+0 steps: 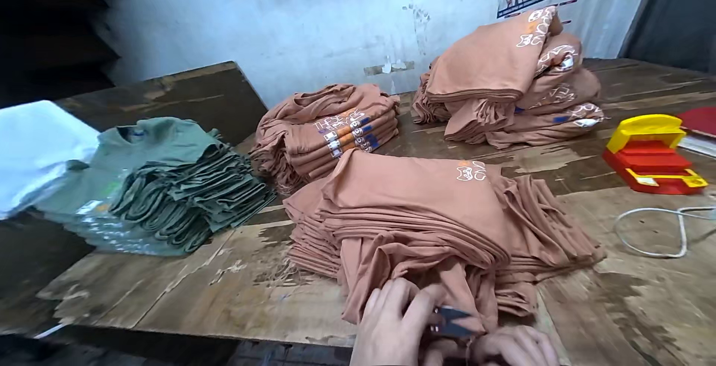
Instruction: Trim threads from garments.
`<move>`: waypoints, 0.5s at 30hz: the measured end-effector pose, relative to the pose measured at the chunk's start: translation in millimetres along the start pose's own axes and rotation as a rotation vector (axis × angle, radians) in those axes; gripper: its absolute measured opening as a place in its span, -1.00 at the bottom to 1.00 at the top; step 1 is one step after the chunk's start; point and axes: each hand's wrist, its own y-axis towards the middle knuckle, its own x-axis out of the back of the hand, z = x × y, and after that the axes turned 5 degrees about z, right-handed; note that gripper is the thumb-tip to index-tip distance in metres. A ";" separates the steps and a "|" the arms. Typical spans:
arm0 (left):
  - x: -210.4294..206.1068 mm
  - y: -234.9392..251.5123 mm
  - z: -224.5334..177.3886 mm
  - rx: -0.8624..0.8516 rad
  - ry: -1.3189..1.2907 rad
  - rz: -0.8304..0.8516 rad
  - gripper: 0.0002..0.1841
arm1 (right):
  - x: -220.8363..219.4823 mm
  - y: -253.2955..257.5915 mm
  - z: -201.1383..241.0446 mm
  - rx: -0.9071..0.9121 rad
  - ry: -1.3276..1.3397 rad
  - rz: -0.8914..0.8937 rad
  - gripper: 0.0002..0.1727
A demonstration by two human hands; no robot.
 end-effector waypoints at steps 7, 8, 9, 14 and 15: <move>5.7 14.0 6.9 -0.051 -0.242 -0.032 -0.75 | -19.1 55.9 26.1 -0.134 0.673 -0.372 -0.79; 4.2 19.4 11.3 -0.027 -0.287 -0.036 -0.77 | -21.5 64.5 25.1 -0.160 0.792 -0.383 -0.77; 2.2 24.6 16.8 0.010 -0.344 -0.029 -0.78 | -23.3 70.2 21.5 -0.152 0.848 -0.362 -0.78; 5.0 36.6 26.5 0.176 -0.591 0.082 -0.73 | -19.0 49.9 6.3 0.057 0.158 -0.369 -0.81; 5.4 36.7 26.5 0.176 -0.620 0.100 -0.72 | -16.0 42.9 2.2 0.075 0.123 -0.439 -0.89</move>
